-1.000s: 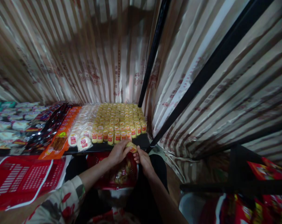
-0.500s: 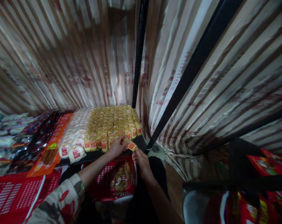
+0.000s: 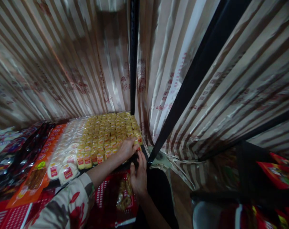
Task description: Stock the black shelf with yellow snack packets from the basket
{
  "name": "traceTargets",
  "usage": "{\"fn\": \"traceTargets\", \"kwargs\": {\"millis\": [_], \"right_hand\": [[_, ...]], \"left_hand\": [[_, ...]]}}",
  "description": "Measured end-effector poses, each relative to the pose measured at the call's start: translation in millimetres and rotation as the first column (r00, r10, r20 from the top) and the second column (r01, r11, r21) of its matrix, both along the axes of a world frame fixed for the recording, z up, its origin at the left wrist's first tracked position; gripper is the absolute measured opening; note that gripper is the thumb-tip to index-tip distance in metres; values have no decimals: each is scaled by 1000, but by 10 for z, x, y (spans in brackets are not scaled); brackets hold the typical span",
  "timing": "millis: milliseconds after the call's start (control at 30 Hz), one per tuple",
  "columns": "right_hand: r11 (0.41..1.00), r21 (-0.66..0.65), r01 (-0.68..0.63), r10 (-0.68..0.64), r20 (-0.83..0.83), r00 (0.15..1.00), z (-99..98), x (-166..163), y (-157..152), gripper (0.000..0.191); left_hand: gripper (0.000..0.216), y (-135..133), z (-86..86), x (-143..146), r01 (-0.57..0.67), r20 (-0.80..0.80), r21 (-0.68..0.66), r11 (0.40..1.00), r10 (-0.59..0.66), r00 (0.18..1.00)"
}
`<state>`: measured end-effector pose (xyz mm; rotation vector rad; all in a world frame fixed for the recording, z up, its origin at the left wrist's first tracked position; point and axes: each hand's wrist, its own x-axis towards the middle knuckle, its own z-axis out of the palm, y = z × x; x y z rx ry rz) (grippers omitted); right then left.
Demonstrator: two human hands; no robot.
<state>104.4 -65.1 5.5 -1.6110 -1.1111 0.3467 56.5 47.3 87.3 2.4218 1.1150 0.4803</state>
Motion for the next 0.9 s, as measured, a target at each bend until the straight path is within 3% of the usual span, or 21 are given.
{"fn": "traceTargets", "kwargs": {"millis": [100,333,633,800,900], "right_hand": [[999,-54,2,3,99,995,-80,50,81,55],[993,-118,-13,26,106,994,-239,187,235,59],[996,-85,8,9,206,978,-310,297,392,57],[998,-55,27,-10,279,960,-387,313,386,54],[998,-54,37,-19,293,956,-378,308,401,51]], "left_hand": [[18,18,-42,157,6,-29,1,1000,-6,1000],[21,43,-143,399,2,-177,43,999,6,984],[30,109,-123,459,-50,-302,138,989,90,949],[28,49,-116,383,99,-333,184,978,-33,942],[22,56,-161,365,113,-327,177,978,-50,944]]}}
